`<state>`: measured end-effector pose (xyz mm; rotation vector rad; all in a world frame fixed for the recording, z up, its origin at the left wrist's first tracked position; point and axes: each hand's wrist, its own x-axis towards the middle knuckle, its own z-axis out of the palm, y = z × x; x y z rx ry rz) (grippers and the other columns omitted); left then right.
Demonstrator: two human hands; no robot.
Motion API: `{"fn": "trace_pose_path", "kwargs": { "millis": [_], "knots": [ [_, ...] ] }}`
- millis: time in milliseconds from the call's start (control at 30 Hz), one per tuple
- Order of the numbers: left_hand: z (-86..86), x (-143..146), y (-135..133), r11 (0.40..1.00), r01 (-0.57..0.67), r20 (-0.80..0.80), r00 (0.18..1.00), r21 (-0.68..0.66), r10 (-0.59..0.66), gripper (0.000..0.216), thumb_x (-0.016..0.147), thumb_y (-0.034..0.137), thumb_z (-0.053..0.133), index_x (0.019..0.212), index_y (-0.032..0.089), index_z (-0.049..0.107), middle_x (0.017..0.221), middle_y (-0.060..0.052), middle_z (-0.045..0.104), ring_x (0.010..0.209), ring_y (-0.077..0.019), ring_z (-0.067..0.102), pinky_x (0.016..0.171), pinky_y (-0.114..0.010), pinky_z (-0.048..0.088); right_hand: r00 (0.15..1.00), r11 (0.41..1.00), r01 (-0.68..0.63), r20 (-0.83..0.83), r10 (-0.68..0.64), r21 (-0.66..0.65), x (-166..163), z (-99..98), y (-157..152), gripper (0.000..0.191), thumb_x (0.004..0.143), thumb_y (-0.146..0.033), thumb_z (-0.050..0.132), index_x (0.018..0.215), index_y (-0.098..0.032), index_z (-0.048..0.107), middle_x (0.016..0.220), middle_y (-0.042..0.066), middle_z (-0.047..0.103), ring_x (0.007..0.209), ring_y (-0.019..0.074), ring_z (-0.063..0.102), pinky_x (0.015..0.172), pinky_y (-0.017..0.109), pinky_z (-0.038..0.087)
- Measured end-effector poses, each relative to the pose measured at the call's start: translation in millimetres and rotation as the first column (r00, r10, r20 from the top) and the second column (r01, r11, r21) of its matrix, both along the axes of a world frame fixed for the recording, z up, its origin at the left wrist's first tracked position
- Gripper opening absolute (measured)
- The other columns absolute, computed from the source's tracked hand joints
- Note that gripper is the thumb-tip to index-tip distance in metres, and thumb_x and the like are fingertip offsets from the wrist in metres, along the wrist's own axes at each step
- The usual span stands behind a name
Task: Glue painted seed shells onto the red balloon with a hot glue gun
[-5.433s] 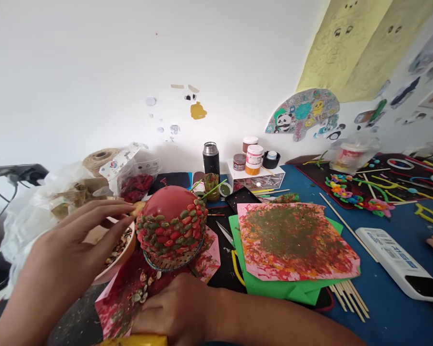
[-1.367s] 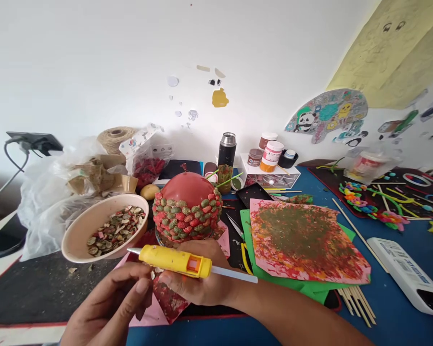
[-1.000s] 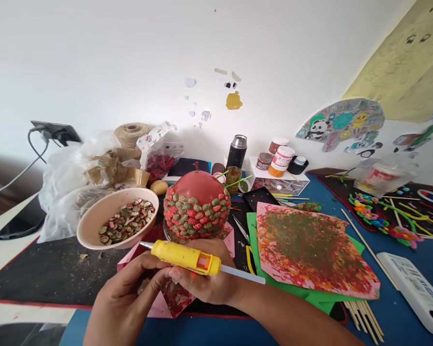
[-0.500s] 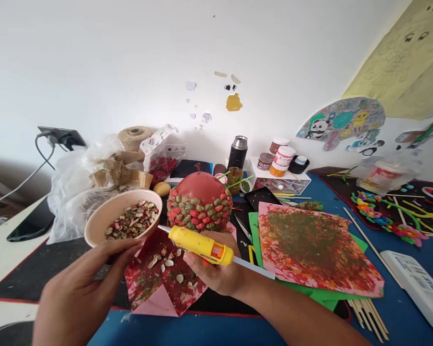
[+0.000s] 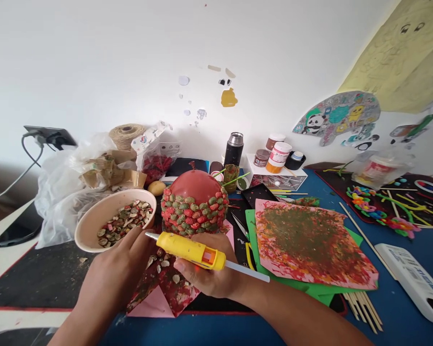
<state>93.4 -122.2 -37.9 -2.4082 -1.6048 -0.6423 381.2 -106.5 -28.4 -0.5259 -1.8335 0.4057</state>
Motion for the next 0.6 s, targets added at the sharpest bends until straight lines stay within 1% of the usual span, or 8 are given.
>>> {"fn": "trace_pose_path", "kwargs": {
  "millis": [67, 133, 167, 233, 300, 400, 500, 600],
  "knots": [
    [6.8, 1.6, -1.7, 1.0, -0.02, 0.173, 0.985, -0.008, 0.021, 0.025, 0.117, 0.045, 0.072, 0.114, 0.033, 0.094, 0.105, -0.008, 0.093, 0.078, -0.0271, 0.09, 0.055, -0.027, 0.056, 1.0, 0.999, -0.024, -0.015, 0.024, -0.032, -0.6, 0.2, 0.6, 0.048, 0.135, -0.054, 0.065, 0.102, -0.024, 0.08, 0.076, 0.0, 0.074, 0.059, 0.018, 0.065, 0.066, 0.03, 0.063],
    [14.1, 6.2, -9.3, 0.995, -0.018, 0.411, 0.91, -0.094, 0.055, 0.034, 0.112, 0.065, 0.082, 0.106, 0.035, 0.097, 0.104, -0.007, 0.096, 0.083, -0.0273, 0.091, 0.066, -0.026, 0.066, 0.999, 0.997, -0.045, -0.01, 0.044, -0.066, -0.3, 1.2, 1.2, 0.046, 0.134, -0.053, 0.065, 0.101, -0.024, 0.081, 0.076, 0.0, 0.075, 0.059, 0.0188, 0.066, 0.065, 0.031, 0.063],
    [17.5, 9.6, -14.5, 0.985, -0.007, 0.535, 0.839, -0.171, 0.099, 0.038, 0.106, 0.072, 0.089, 0.107, 0.035, 0.099, 0.107, -0.008, 0.097, 0.088, -0.0289, 0.092, 0.073, -0.027, 0.071, 0.999, 0.996, -0.054, -0.008, 0.053, -0.077, 0.1, 1.9, 1.5, 0.046, 0.134, -0.053, 0.065, 0.101, -0.024, 0.081, 0.077, 0.001, 0.076, 0.061, 0.0193, 0.068, 0.065, 0.031, 0.063],
    [23.3, 19.0, -25.0, 0.934, 0.036, 0.724, 0.643, -0.356, 0.251, 0.05, 0.09, 0.08, 0.102, 0.11, 0.034, 0.103, 0.112, -0.009, 0.1, 0.094, -0.0331, 0.094, 0.078, -0.032, 0.077, 0.997, 0.991, -0.07, -0.021, 0.068, -0.114, 1.0, 3.5, 1.9, 0.049, 0.134, -0.057, 0.066, 0.101, -0.025, 0.082, 0.081, 0.003, 0.078, 0.066, 0.0202, 0.073, 0.066, 0.031, 0.064],
    [27.5, 31.2, -32.0, 0.871, 0.104, 0.798, 0.465, -0.48, 0.384, 0.06, 0.077, 0.082, 0.111, 0.109, 0.031, 0.105, 0.116, -0.013, 0.1, 0.088, -0.0333, 0.091, 0.07, -0.034, 0.077, 0.994, 0.974, -0.102, -0.049, 0.094, -0.203, 1.7, 5.2, 1.6, 0.053, 0.132, -0.064, 0.067, 0.1, -0.025, 0.082, 0.084, 0.003, 0.08, 0.07, 0.0207, 0.076, 0.069, 0.031, 0.067],
    [30.9, 52.4, -34.3, 0.845, 0.178, 0.843, 0.316, -0.504, 0.436, 0.063, 0.072, 0.082, 0.115, 0.103, 0.029, 0.105, 0.115, -0.014, 0.099, 0.08, -0.0287, 0.088, 0.066, -0.033, 0.075, 0.982, 0.907, -0.181, -0.118, 0.147, -0.379, 1.5, 7.7, 0.1, 0.054, 0.129, -0.071, 0.071, 0.103, -0.025, 0.084, 0.082, 0.002, 0.081, 0.072, 0.0213, 0.078, 0.076, 0.032, 0.073],
    [29.6, 70.5, -32.9, 0.881, 0.183, 0.889, 0.238, -0.436, 0.39, 0.057, 0.073, 0.079, 0.116, 0.095, 0.029, 0.103, 0.109, -0.012, 0.097, 0.092, -0.0313, 0.092, 0.08, -0.034, 0.079, 0.957, 0.86, -0.268, -0.224, 0.185, -0.434, 0.7, 9.0, -1.0, 0.049, 0.125, -0.069, 0.079, 0.107, -0.024, 0.087, 0.083, 0.003, 0.085, 0.078, 0.0236, 0.085, 0.083, 0.034, 0.077],
    [22.9, 79.1, -34.6, 0.906, 0.187, 0.915, 0.225, -0.379, 0.336, 0.049, 0.079, 0.075, 0.115, 0.097, 0.03, 0.103, 0.111, -0.011, 0.097, 0.098, -0.0329, 0.094, 0.084, -0.035, 0.081, 0.939, 0.852, -0.315, -0.271, 0.214, -0.418, -0.6, 7.0, -1.1, 0.047, 0.125, -0.067, 0.082, 0.114, -0.022, 0.091, 0.101, 0.007, 0.094, 0.09, 0.0261, 0.093, 0.09, 0.035, 0.079]
  ]
}}
